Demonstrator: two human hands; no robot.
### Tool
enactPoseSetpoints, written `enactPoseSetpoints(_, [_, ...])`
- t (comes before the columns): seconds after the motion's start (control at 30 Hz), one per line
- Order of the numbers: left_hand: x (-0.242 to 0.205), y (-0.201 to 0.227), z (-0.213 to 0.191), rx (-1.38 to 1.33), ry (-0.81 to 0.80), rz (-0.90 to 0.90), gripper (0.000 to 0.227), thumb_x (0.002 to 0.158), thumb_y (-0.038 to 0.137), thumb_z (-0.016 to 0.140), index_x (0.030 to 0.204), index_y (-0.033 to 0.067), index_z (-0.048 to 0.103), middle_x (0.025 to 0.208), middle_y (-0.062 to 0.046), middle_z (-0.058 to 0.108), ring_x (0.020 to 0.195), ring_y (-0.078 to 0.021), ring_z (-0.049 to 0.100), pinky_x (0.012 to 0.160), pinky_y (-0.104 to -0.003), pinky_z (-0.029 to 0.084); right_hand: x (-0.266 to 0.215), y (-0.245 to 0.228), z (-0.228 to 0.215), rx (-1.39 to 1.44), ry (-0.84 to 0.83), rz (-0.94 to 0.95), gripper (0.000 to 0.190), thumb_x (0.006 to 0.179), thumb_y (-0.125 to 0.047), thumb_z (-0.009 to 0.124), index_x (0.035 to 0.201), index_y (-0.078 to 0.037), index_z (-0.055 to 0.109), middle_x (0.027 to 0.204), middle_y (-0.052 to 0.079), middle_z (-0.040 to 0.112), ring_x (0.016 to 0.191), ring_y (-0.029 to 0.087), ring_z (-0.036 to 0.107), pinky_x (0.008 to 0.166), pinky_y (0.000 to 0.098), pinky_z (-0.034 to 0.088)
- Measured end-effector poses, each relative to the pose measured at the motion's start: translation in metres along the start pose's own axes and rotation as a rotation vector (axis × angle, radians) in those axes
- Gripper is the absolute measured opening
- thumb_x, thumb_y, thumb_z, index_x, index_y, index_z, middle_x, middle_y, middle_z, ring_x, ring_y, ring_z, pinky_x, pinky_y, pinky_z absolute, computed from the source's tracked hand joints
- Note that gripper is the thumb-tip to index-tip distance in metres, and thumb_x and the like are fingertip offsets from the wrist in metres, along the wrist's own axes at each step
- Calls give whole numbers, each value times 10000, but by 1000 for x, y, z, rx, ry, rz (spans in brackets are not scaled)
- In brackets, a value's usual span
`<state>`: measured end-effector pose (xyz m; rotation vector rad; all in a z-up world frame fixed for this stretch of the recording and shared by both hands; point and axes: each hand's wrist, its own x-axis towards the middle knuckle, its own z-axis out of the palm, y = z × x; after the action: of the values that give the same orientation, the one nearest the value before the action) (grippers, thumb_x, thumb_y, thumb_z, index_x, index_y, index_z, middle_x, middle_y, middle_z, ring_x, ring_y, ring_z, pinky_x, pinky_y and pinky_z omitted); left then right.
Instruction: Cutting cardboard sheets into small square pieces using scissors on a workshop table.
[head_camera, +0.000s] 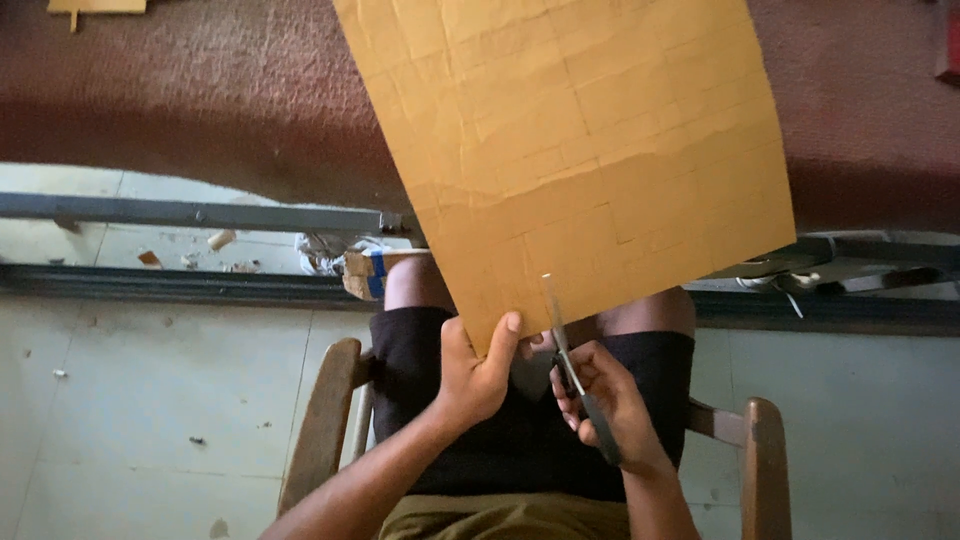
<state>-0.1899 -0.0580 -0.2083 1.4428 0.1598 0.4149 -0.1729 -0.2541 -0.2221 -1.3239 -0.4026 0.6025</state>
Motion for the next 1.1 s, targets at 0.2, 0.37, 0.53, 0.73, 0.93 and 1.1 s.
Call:
enactPoseSetpoints(0.2, [3, 3, 2, -29, -8, -81, 247, 944, 257, 693, 888, 19, 723, 757, -55, 749, 634, -117, 681, 544, -252, 567, 8, -8, -3, -64, 37, 6, 361, 702, -107, 733, 1030, -84, 584, 864, 62, 607, 692, 109, 524, 579, 210, 434])
enactPoseSetpoints(0.37, [6, 23, 2, -81, -41, -55, 246, 994, 191, 627, 850, 7, 705, 725, -64, 742, 568, -122, 654, 551, -240, 553, 10, -3, 0, 60, 32, 44, 448, 826, -400, 815, 1019, -74, 576, 860, 77, 640, 663, 104, 570, 476, 191, 384])
enactPoseSetpoints(0.53, [8, 31, -1, 41, -50, -83, 343, 985, 242, 645, 672, 102, 649, 599, 29, 617, 543, -81, 565, 519, -243, 458, 8, 16, -9, 92, -56, -30, 748, 786, -642, 887, 1156, -119, 503, 1022, 119, 635, 741, 121, 581, 526, 211, 467])
enactPoseSetpoints(0.73, [10, 31, 0, 52, -38, -98, 382, 979, 273, 656, 635, 107, 645, 562, 28, 614, 503, -77, 567, 493, -237, 454, 13, -2, 1, 29, -73, -32, 896, 765, -823, 817, 1156, -75, 516, 1000, 68, 605, 706, 77, 517, 542, 205, 452])
enactPoseSetpoints(0.93, [9, 41, -1, 53, -57, -83, 399, 983, 293, 640, 631, 103, 641, 562, 29, 607, 497, -86, 564, 487, -237, 455, 11, 1, 8, -11, 116, 68, 414, 1022, -474, 508, 1067, -69, 584, 836, 82, 615, 600, 103, 523, 439, 195, 397])
enactPoseSetpoints(1.1, [5, 35, -1, 61, -46, -81, 396, 970, 324, 652, 639, 107, 661, 562, 28, 619, 494, -79, 556, 473, -237, 433, 8, -14, 10, -35, -1, -52, 670, 804, -589, 773, 1117, -50, 530, 918, 66, 579, 672, 69, 472, 520, 184, 400])
